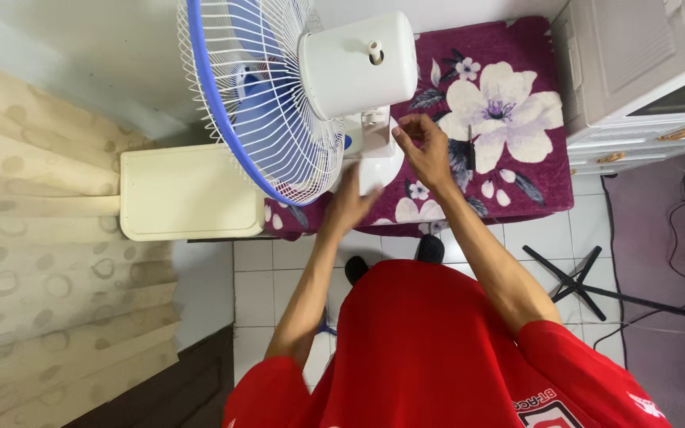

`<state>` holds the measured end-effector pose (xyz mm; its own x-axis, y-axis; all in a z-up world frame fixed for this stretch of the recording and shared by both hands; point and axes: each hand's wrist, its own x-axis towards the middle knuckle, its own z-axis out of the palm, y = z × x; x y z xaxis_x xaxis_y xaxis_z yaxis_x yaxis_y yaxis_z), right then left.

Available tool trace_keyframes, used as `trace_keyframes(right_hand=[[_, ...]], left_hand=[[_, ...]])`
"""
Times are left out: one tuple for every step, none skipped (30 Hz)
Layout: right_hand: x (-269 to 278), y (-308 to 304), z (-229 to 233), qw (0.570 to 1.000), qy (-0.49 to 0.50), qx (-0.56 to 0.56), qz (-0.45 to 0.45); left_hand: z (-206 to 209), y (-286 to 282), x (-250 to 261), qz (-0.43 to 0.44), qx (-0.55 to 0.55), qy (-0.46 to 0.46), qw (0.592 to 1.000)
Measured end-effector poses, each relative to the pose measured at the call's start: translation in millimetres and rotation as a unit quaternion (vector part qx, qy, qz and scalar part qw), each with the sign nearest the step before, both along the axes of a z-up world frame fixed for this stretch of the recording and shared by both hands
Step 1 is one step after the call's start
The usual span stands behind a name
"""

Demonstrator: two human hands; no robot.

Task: The person disassembles a standing fan by removing the front grille, fan blades, and rear grille. They use a screwdriver to loosen screws and separate components, placing each part on a nearby surface.

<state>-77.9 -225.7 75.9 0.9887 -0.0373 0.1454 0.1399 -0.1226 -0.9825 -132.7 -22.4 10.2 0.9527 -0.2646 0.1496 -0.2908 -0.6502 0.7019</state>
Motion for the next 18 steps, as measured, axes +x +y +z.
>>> trace_keyframes(right_hand=[[0,0,-1,1.000,-0.005,-0.003,0.003],[0,1,-3,1.000,-0.008,-0.006,0.008],[0,3,-4,1.000,-0.012,-0.009,0.013],[1,7,-3,1.000,-0.008,-0.013,0.008],[3,11,-2,1.000,-0.004,-0.017,0.003],[1,15,-1,1.000,0.002,-0.022,-0.003],[0,19,1,0.999,0.010,-0.031,-0.010],[0,23,3,0.999,0.016,-0.041,-0.018],[2,28,6,0.998,0.022,-0.050,-0.027],[1,32,9,0.997,0.021,-0.057,-0.037],[2,37,11,0.997,0.020,-0.063,-0.046],[3,41,13,0.996,0.020,-0.070,-0.056],[4,45,14,0.996,0.017,-0.059,-0.071],[6,51,16,0.995,0.013,-0.047,-0.086],[8,55,17,0.994,0.009,-0.035,-0.101],[10,58,18,0.994,-0.004,-0.025,-0.107],[12,62,19,0.993,-0.016,-0.015,-0.113],[13,64,19,0.993,-0.027,-0.006,-0.119]], left_hand=[[9,6,-31,-0.035,-0.013,0.041,0.998],[19,10,-61,-0.024,-0.022,0.075,0.997],[29,13,-88,-0.013,-0.031,0.109,0.993],[39,17,-102,0.021,-0.073,0.012,0.997],[49,23,-108,0.052,-0.114,-0.086,0.988],[60,29,-113,0.081,-0.153,-0.182,0.968],[71,35,-112,0.168,-0.110,-0.281,0.938],[82,42,-102,0.249,-0.065,-0.377,0.890],[94,48,-89,0.267,-0.033,-0.384,0.884],[105,52,-76,0.284,-0.001,-0.389,0.876],[117,57,-69,0.270,-0.014,-0.382,0.884],[126,57,-61,0.255,-0.028,-0.374,0.891],[133,53,-52,0.238,-0.041,-0.362,0.900],[140,49,-44,0.221,-0.054,-0.351,0.908],[145,45,-38,0.203,-0.067,-0.339,0.916],[149,43,-33,0.207,-0.058,-0.338,0.916],[152,42,-29,0.212,-0.049,-0.337,0.916],[154,42,-26,0.216,-0.040,-0.334,0.917]])
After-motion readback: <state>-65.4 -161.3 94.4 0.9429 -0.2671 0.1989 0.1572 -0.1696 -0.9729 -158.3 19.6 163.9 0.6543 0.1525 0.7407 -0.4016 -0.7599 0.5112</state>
